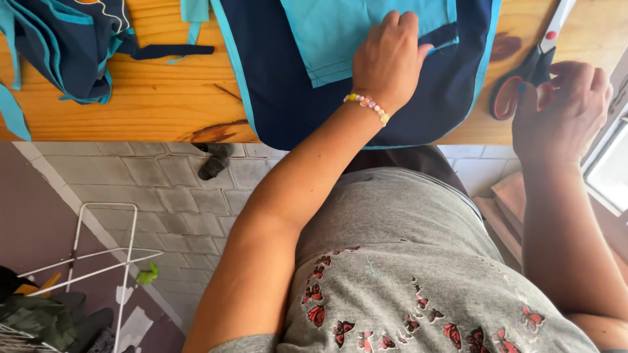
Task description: Preparing a garment by smoothing fabric, trimming edges with scissors, and marking with a pen
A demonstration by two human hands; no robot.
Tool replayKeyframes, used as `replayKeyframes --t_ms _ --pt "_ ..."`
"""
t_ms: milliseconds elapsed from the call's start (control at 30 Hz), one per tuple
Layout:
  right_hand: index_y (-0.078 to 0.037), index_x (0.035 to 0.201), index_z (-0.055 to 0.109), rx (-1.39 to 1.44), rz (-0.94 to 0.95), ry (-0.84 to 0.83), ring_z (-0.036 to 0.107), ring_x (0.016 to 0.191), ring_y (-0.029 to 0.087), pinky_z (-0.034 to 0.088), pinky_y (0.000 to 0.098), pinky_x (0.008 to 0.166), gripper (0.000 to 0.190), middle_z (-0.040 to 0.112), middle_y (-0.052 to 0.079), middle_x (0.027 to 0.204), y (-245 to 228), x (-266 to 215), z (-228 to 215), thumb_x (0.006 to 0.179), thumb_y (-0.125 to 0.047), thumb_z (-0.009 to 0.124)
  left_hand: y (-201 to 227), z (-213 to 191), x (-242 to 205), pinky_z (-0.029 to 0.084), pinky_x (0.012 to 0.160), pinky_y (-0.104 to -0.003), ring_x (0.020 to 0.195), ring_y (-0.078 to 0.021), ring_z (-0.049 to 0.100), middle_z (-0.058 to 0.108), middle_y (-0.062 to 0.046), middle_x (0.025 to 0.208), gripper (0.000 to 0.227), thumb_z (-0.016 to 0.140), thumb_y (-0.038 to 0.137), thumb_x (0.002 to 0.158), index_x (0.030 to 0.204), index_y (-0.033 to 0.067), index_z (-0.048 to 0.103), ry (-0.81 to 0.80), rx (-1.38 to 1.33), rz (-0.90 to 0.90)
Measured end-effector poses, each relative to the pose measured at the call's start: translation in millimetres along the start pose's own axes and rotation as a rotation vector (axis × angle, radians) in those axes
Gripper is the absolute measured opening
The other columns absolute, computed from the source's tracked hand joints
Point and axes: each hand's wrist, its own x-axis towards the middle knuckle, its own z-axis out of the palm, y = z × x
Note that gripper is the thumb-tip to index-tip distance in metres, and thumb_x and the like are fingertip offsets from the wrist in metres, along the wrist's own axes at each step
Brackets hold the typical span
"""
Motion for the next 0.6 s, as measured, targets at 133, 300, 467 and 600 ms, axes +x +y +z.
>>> replayKeyframes --t_ms 133,300,467,600 --pt "0.001 0.126 0.057 0.115 0.109 -0.111 0.059 0.107 0.038 0.05 0.0548 0.079 0.035 0.066 0.009 0.091 -3.7 0.1 -4.5 0.101 -0.012 0.078 1.9 9.2 5.8 0.054 0.06 -0.049 0.079 -0.0337 0.065 0.063 -0.007 0.09 0.029 0.08 0.026 0.083 0.089 0.0125 0.056 -0.048 -0.033 -0.026" --pt "-0.001 0.122 0.049 0.087 0.152 -0.142 0.064 0.087 0.036 0.048 0.0524 0.073 0.042 0.065 0.007 0.092 -22.7 -1.7 -9.6 0.111 -0.026 0.082 8.7 -8.9 4.2 0.041 0.045 -0.048 0.058 -0.0325 0.059 0.059 -0.002 0.077 0.023 0.069 0.014 0.083 0.077 0.017 0.047 -0.02 -0.287 -0.089" --pt "0.0 0.125 0.046 -0.012 0.179 -0.253 0.066 0.086 0.041 0.049 0.0544 0.069 0.049 0.067 0.006 0.092 -13.6 0.8 -1.8 0.103 -0.028 0.079 11.3 -3.0 0.5 0.055 0.065 -0.03 0.06 -0.011 0.066 0.068 0.007 0.065 0.011 0.064 0.007 0.074 0.075 0.0179 0.06 0.008 -0.655 -0.369" --pt "0.0 0.133 0.058 -0.024 0.229 -0.335 0.07 0.091 0.042 0.045 0.0588 0.08 0.045 0.074 -0.001 0.093 -6.5 11.6 -23.3 0.112 -0.039 0.064 10.9 -8.8 -3.2 0.06 0.069 -0.03 0.053 -0.0124 0.076 0.077 0.003 0.066 0.014 0.068 0.015 0.078 0.092 0.0124 0.07 -0.097 -0.731 -0.565"
